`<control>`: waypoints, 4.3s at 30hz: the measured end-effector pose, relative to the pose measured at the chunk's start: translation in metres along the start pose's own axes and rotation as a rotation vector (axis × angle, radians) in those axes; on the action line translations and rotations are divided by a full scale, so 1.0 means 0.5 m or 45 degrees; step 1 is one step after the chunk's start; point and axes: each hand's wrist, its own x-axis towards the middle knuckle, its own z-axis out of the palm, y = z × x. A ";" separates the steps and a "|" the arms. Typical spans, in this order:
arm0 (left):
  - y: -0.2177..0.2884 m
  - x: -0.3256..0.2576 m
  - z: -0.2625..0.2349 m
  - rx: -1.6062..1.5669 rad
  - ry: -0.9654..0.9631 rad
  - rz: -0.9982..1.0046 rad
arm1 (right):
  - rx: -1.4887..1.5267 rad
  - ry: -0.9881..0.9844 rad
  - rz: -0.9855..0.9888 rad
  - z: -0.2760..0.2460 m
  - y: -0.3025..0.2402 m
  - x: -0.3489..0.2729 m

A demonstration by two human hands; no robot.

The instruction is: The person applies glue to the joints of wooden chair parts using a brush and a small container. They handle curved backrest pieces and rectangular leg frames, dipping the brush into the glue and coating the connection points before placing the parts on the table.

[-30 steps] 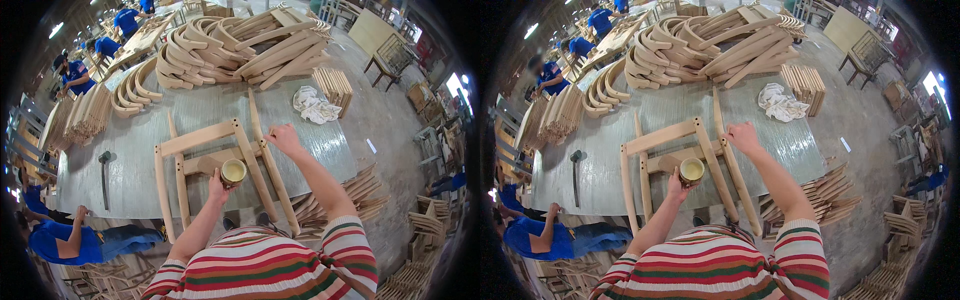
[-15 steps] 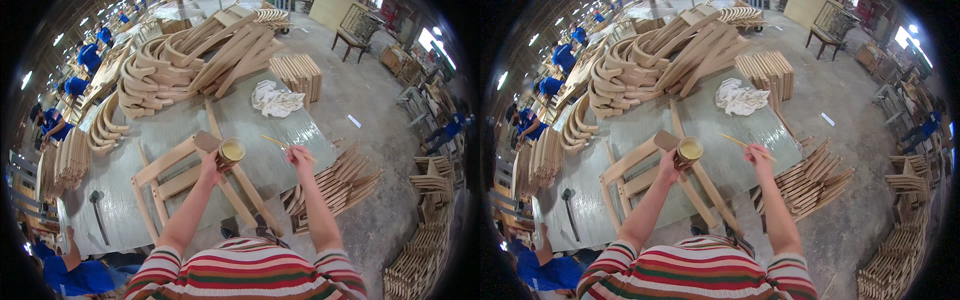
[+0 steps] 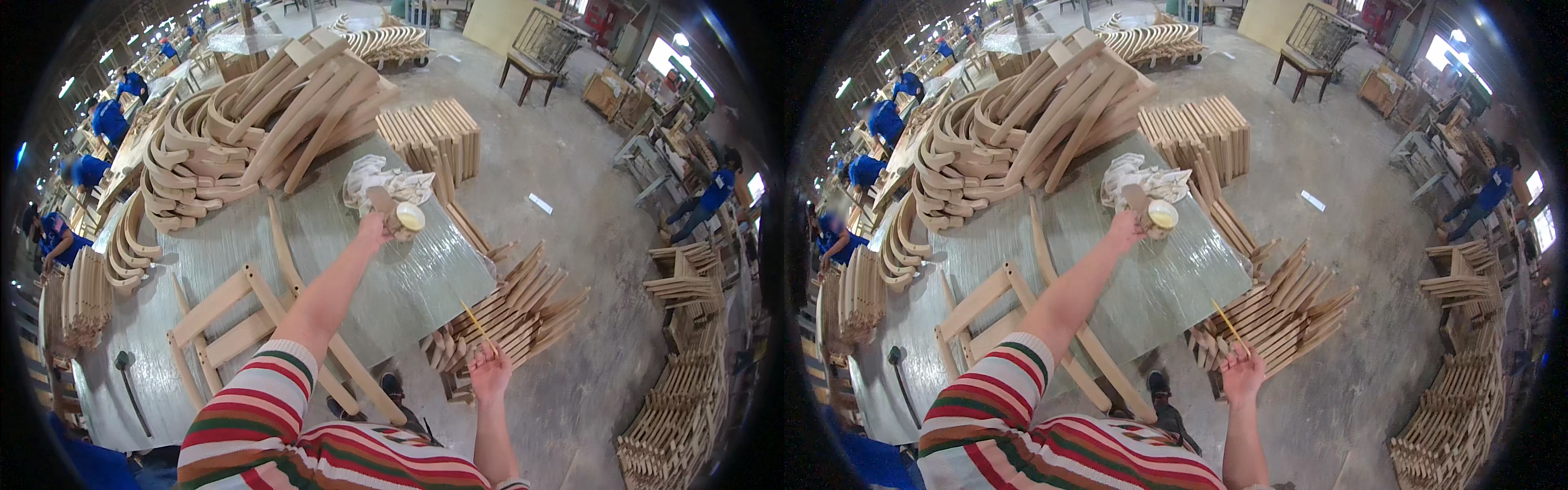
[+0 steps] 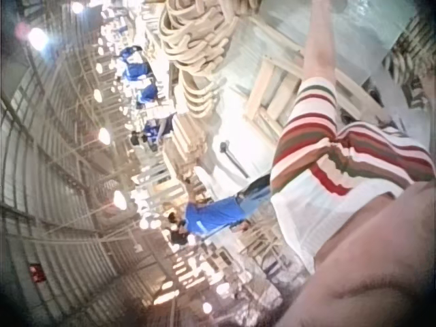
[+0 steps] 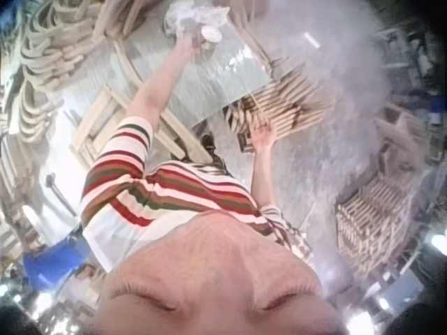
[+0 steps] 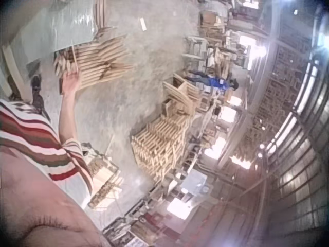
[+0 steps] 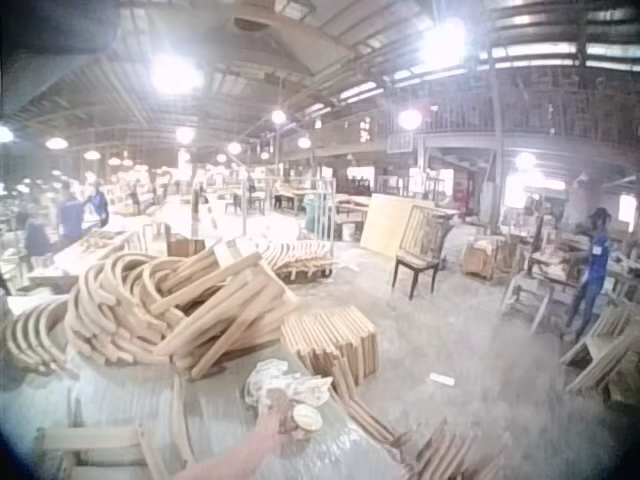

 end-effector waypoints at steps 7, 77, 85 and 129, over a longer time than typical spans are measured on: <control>-0.046 -0.175 -0.131 0.576 0.136 0.629 | -0.128 -0.349 0.104 0.113 0.043 0.145; -0.293 -1.109 -0.801 1.285 1.827 0.955 | -2.678 -1.857 0.519 -0.012 0.579 -0.276; -0.251 -0.796 -0.516 1.296 1.207 1.229 | -2.310 -1.437 0.480 0.036 0.345 -0.086; 0.692 0.093 -1.168 -0.407 1.197 0.730 | -2.809 -0.772 -1.319 0.219 0.490 0.084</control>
